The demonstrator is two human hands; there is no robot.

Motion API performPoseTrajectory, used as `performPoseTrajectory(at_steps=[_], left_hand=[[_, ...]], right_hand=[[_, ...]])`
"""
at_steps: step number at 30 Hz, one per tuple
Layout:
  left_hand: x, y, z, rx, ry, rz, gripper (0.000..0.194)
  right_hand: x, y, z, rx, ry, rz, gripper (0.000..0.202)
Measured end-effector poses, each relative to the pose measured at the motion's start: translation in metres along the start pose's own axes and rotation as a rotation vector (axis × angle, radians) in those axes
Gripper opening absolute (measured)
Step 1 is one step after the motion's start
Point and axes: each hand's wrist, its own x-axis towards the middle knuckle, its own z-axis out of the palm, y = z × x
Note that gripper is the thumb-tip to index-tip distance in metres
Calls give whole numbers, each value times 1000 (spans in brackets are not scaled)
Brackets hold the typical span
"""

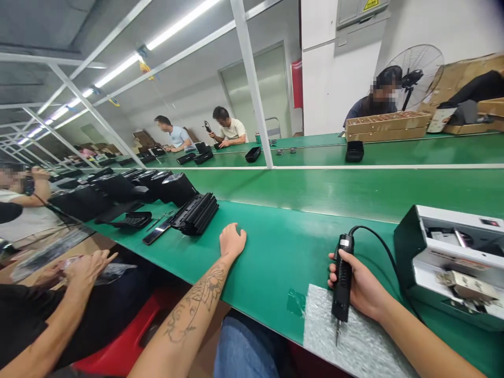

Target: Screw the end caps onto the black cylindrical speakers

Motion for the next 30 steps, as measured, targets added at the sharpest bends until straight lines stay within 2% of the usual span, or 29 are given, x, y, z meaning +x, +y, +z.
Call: performPoseTrajectory(at_steps=[6,18,30], left_hand=[[-1,0,1,-55,-3,15,33],[-4,2,1,-106,-7,-11,31],[-3,1,0,-126,-2,-60,43]], right_hand=[[-2,1,2,-44,22,5,29],[-4,-2,2,-87,43,11,29],[1,0,-4,-74,16,1,31]])
